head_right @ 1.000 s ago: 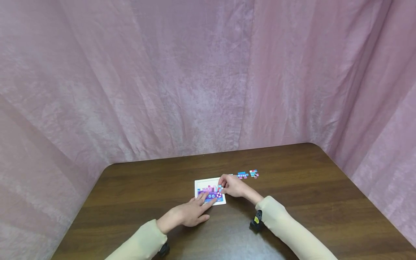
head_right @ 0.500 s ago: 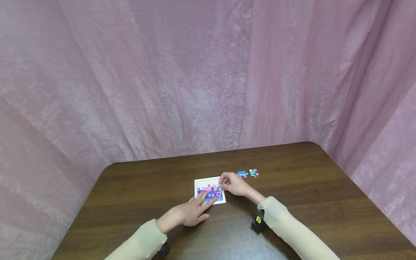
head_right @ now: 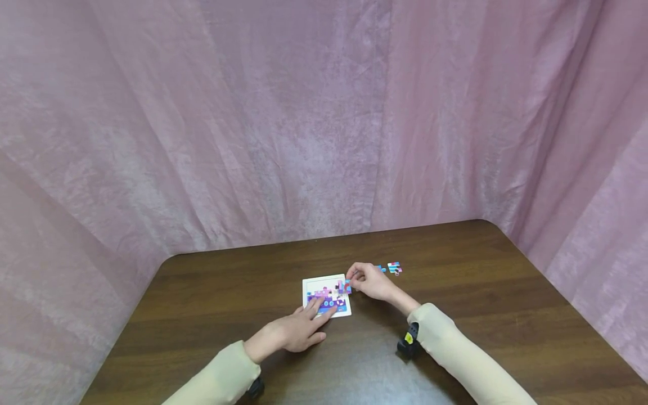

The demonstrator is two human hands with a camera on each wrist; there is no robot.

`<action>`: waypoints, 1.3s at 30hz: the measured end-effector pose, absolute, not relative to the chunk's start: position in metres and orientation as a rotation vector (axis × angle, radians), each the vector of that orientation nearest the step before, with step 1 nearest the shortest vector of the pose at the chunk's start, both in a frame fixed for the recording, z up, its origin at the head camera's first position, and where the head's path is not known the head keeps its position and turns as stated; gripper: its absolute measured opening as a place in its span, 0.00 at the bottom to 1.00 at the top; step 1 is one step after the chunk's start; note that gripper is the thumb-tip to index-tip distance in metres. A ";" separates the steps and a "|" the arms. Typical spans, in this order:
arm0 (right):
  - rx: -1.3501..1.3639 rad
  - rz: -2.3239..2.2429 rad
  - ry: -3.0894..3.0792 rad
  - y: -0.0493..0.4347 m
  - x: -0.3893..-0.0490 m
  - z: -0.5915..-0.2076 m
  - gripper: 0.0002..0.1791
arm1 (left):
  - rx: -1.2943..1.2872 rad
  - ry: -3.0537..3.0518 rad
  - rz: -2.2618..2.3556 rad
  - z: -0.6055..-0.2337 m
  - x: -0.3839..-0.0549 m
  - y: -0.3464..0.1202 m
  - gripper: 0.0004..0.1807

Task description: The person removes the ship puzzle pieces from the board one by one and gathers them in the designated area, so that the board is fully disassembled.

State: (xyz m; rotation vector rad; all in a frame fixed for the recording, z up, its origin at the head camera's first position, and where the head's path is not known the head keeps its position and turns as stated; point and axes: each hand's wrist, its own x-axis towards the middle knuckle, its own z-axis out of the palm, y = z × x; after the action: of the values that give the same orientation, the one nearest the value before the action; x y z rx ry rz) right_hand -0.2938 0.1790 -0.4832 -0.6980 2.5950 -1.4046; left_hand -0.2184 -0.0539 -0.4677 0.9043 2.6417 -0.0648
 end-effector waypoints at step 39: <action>-0.582 -1.304 2.563 0.218 -0.288 -0.486 0.06 | 0.916 2.678 -0.046 -0.469 -0.211 -0.054 0.32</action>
State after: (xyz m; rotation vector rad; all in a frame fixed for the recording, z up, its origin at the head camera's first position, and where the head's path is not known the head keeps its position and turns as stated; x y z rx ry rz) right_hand -0.2884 0.2181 -0.4856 -0.5820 2.5626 -1.3036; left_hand -0.2115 -0.0542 -0.4691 0.9162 2.6776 -0.0458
